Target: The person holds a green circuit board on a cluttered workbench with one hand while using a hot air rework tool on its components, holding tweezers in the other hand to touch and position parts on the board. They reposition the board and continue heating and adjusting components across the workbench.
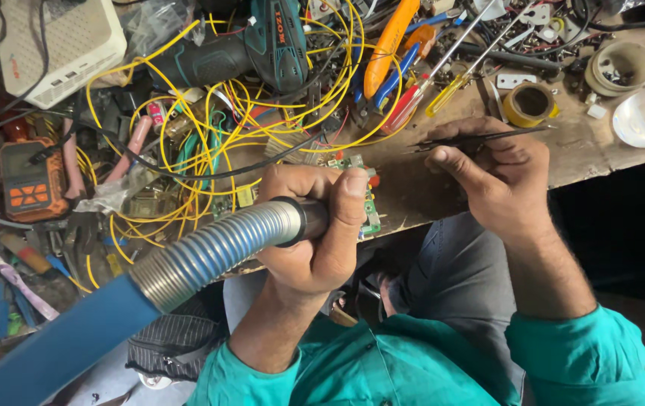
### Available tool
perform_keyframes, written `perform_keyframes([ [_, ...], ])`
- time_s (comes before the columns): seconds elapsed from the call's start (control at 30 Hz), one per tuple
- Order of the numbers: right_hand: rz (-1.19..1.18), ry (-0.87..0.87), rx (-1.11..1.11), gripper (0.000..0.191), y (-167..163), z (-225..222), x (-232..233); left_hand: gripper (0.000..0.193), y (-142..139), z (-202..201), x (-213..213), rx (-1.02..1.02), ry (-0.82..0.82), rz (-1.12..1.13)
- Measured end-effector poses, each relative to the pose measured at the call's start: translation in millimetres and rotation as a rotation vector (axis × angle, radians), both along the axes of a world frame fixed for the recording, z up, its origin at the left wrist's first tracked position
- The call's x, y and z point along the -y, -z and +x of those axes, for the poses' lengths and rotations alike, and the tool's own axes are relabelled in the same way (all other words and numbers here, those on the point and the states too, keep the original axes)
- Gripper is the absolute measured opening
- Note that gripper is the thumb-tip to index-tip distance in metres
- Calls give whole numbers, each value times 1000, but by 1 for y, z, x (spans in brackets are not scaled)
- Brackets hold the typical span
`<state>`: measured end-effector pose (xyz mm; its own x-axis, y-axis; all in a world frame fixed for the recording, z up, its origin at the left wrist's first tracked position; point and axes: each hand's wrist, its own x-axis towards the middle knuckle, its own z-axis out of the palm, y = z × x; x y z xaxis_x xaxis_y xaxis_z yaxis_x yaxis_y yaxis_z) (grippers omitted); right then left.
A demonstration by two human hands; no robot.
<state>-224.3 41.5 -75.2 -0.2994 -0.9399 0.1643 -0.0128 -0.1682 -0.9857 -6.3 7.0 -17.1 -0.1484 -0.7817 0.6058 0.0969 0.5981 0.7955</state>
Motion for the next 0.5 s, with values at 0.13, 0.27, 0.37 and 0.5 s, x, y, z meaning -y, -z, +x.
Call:
perform_keyframes([
  [0.13,-13,-13,15,21,-1,0,0,19,0,-3,0,-30,32,-5],
  [0.27,-16,-14,-20,20,-3,1,0,20,-2,-2,1,-16,24,8],
  [0.37,-6,-15,-26,20,-4,1,1,19,-3,-2,3,-18,26,17],
  [0.5,-24,-28,-20,20,-5,1,1,19,-4,-2,4,-28,27,9],
])
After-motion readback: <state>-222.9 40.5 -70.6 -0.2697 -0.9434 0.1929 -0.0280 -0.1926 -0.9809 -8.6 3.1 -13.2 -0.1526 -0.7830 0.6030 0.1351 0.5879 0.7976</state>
